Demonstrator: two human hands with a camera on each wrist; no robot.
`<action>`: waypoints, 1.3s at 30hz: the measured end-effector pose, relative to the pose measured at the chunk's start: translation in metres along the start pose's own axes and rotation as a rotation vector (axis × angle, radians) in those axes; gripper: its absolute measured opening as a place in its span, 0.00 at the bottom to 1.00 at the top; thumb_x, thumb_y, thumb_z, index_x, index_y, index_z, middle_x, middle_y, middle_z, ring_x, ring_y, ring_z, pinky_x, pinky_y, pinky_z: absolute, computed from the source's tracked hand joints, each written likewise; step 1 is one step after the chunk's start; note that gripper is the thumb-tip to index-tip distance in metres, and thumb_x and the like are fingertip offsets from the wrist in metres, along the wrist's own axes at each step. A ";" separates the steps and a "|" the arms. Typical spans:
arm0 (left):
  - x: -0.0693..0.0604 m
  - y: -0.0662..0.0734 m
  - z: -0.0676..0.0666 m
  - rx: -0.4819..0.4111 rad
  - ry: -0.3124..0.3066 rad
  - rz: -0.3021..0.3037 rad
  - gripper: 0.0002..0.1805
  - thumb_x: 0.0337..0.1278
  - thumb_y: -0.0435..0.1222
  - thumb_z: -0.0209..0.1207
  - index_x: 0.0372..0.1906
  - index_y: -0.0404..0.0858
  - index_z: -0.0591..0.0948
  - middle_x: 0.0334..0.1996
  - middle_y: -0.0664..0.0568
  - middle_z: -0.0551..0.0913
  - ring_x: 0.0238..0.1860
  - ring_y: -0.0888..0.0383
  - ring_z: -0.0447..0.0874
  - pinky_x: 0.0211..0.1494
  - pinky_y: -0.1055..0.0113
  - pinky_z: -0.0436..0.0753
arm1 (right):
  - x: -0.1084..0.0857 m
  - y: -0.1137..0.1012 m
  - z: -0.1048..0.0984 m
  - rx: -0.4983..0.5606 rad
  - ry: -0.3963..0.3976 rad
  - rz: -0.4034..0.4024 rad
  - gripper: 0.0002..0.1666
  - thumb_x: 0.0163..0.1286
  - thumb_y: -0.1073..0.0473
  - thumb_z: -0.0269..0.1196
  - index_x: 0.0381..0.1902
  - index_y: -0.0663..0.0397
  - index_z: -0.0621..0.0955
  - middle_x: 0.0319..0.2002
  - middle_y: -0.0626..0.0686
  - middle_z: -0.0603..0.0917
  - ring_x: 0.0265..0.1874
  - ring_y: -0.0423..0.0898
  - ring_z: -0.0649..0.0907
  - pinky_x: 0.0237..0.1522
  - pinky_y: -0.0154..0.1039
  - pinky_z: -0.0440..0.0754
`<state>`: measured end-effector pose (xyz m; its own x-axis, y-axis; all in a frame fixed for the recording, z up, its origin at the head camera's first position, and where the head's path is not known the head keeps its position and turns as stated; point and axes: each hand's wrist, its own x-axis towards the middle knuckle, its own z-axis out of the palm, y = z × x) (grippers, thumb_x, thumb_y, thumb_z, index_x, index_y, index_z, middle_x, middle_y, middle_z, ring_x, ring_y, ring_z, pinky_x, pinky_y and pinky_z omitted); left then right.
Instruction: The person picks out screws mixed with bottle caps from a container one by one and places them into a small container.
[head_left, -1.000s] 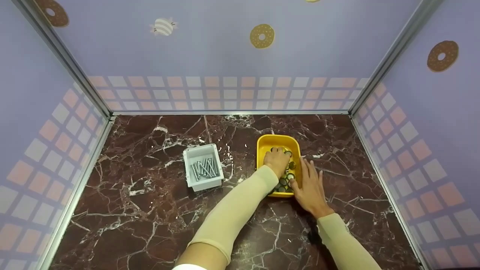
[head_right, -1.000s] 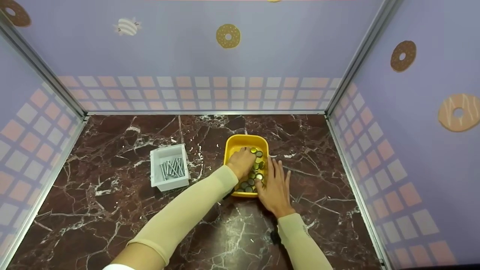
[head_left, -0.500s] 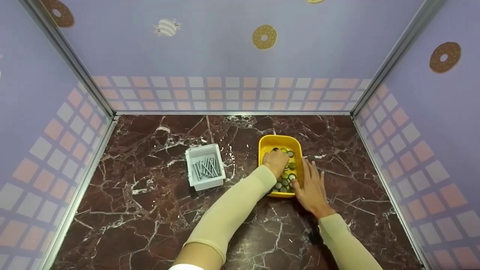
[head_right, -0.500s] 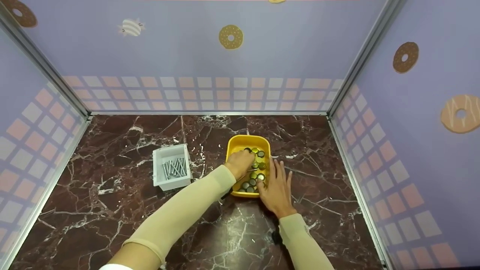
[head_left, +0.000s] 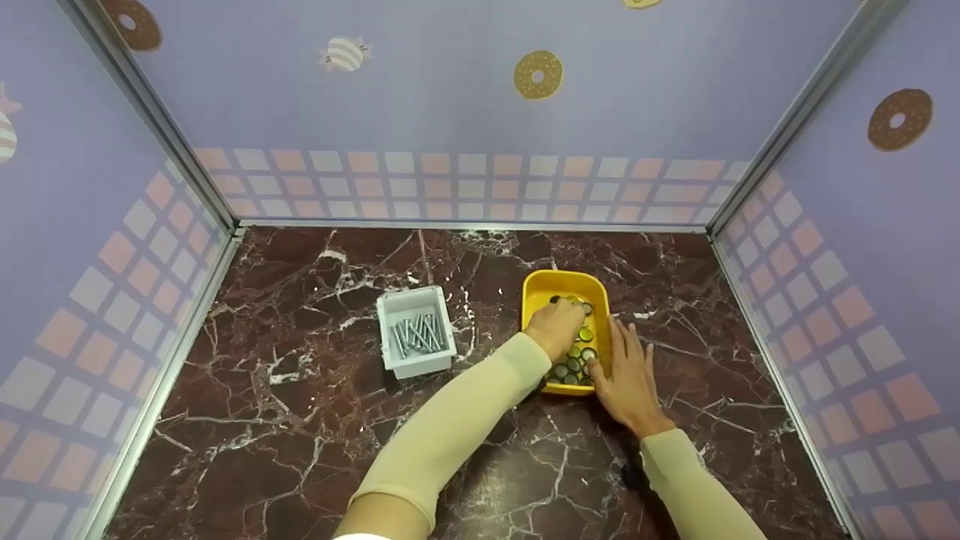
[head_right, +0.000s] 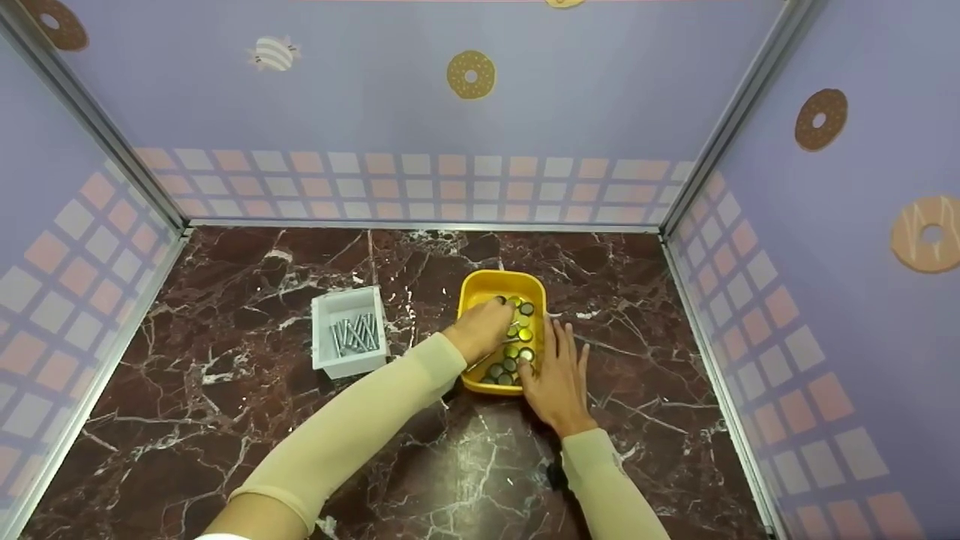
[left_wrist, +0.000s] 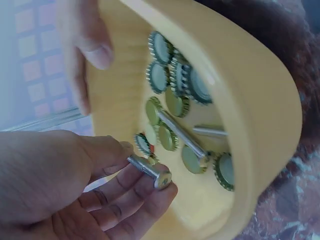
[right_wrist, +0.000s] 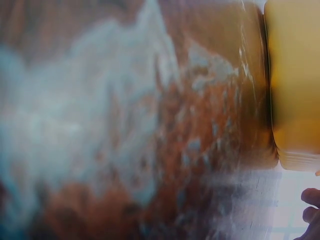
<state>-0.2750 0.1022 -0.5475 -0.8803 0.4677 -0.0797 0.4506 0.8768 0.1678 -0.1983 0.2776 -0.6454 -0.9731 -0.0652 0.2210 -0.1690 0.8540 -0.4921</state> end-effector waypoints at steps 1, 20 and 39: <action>-0.003 0.000 -0.004 -0.034 0.003 -0.001 0.11 0.87 0.31 0.63 0.60 0.41 0.92 0.56 0.49 0.96 0.54 0.54 0.96 0.56 0.61 0.96 | 0.000 0.000 0.000 -0.001 0.002 -0.002 0.51 0.89 0.45 0.62 0.96 0.59 0.57 0.92 0.70 0.63 0.94 0.75 0.58 0.91 0.84 0.46; -0.030 -0.026 -0.025 -0.638 -0.087 0.004 0.15 0.81 0.31 0.65 0.63 0.33 0.90 0.49 0.43 0.97 0.33 0.62 0.84 0.39 0.71 0.82 | -0.001 0.001 0.002 0.011 0.007 0.007 0.51 0.89 0.47 0.62 0.96 0.58 0.56 0.92 0.70 0.63 0.94 0.74 0.57 0.91 0.84 0.45; -0.061 -0.065 -0.022 -1.039 -0.027 -0.040 0.15 0.80 0.29 0.67 0.63 0.28 0.86 0.59 0.31 0.94 0.44 0.52 0.98 0.44 0.68 0.95 | 0.000 0.000 0.000 0.014 -0.006 0.009 0.51 0.89 0.47 0.62 0.96 0.58 0.55 0.92 0.71 0.62 0.94 0.74 0.57 0.92 0.82 0.44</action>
<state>-0.2539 0.0143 -0.5318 -0.8823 0.4541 -0.1242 0.0596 0.3694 0.9274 -0.1985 0.2774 -0.6452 -0.9755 -0.0604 0.2116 -0.1621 0.8474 -0.5055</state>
